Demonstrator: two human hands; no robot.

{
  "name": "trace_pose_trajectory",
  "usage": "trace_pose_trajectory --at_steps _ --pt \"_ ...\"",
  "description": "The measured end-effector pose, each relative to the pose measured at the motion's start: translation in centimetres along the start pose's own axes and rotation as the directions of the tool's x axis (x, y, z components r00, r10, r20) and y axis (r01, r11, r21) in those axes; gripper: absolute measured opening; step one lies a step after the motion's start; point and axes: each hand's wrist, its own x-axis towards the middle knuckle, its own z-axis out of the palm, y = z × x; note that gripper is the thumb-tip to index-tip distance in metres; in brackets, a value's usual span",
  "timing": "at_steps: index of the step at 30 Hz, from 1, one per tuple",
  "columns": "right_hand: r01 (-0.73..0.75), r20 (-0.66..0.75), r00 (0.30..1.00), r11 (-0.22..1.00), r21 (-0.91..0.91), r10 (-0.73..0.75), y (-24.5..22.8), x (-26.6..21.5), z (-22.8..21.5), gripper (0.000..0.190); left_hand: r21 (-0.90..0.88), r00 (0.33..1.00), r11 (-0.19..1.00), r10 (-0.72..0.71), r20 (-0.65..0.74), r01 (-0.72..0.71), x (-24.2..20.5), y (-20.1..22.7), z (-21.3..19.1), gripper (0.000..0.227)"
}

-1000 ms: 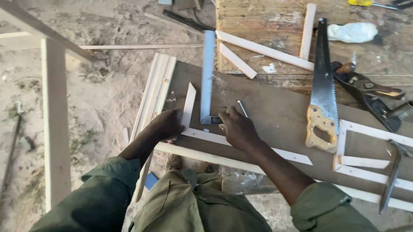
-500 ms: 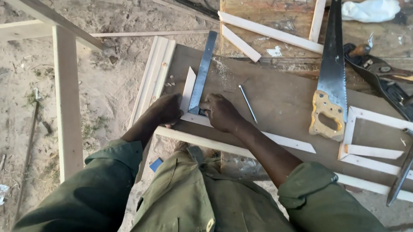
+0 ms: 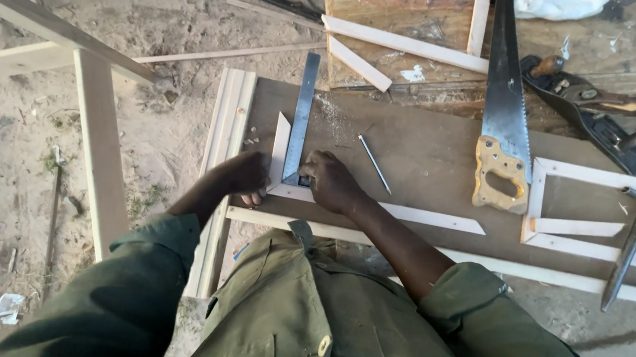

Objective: The person measures and marks wooden pieces using a try square and pencil, then cuts them with a hand saw. They apply glue to the edges of the cut pieces and assemble them into a rectangular frame, securing the joints with a hammer and nails.

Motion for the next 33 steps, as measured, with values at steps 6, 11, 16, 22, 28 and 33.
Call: trace_pose_trajectory --at_steps 6,11,16,22,28,33 --pt "0.010 -0.025 1.000 1.000 0.002 -0.010 -0.4 -0.3 -0.3 0.020 -0.233 0.996 0.972 0.024 -0.083 -0.043 -2.4 2.2 -1.4 0.037" --pt "0.011 -0.030 0.999 0.998 -0.058 -0.012 2.0 0.1 1.0 0.022 0.192 0.877 0.981 0.096 -0.472 -0.004 3.0 -0.1 -0.5 0.049" --pt "0.001 -0.023 1.000 0.999 -0.033 -0.002 0.2 -0.1 -0.2 0.022 0.089 0.922 0.995 0.079 -0.378 -0.049 -0.1 1.6 -1.1 0.044" --pt "-0.038 -0.042 0.998 0.998 0.048 0.040 -0.1 -0.2 -0.1 0.018 0.018 0.962 0.998 0.065 -0.265 -0.063 -3.1 3.5 -1.6 0.028" --pt "-0.020 -0.071 0.997 0.999 0.046 0.024 -0.2 -0.1 0.5 0.017 0.042 0.976 0.999 0.023 -0.217 -0.014 -3.8 4.6 -2.0 0.025" --pt "-0.013 -0.083 0.996 0.996 0.091 0.021 -0.4 0.2 0.3 0.018 0.182 0.929 0.980 0.135 -0.345 -0.075 -2.0 3.0 -1.9 0.036"
